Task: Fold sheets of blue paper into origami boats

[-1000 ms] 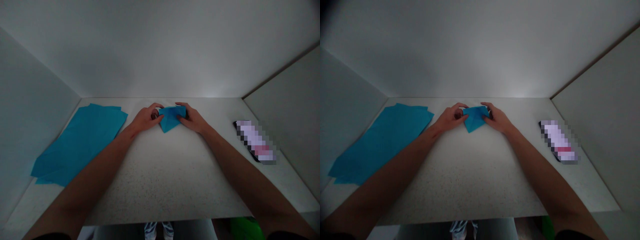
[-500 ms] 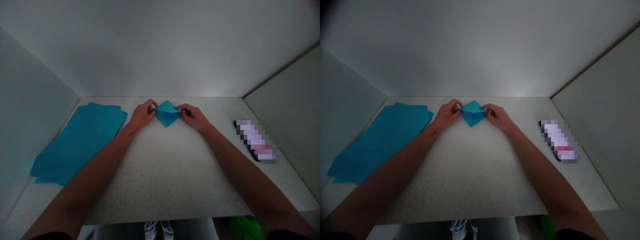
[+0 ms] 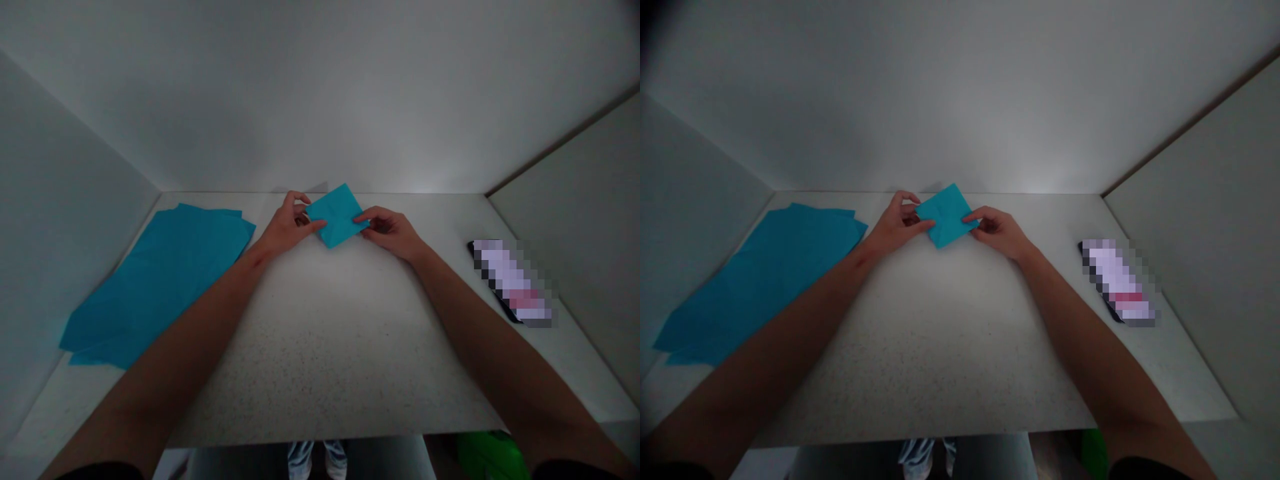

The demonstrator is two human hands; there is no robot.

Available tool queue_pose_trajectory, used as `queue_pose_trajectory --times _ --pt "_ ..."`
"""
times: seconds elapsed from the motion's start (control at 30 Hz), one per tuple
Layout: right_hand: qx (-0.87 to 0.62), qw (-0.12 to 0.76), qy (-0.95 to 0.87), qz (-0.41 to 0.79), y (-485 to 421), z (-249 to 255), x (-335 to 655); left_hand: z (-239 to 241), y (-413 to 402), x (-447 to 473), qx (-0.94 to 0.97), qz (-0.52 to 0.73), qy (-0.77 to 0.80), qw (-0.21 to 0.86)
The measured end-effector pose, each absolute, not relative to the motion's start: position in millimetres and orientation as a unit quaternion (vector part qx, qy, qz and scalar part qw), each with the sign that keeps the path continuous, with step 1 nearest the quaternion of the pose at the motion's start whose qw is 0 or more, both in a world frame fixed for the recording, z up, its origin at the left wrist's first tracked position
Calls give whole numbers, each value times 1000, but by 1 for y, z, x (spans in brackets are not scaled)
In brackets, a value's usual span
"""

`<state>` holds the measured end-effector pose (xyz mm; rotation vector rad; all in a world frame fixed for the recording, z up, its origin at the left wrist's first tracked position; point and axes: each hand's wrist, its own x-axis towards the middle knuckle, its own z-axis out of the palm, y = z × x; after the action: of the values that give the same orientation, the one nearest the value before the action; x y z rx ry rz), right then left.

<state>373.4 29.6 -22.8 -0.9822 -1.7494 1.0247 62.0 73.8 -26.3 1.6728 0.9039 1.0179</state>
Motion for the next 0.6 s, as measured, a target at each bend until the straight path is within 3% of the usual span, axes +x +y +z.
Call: queue_pose_trajectory --times 0.2,0.6 --pt "-412 424 -689 418 27 -20 371 -25 75 60 694 415 329 488" --pt "-439 430 -679 403 28 -20 374 -22 73 59 739 421 318 419"
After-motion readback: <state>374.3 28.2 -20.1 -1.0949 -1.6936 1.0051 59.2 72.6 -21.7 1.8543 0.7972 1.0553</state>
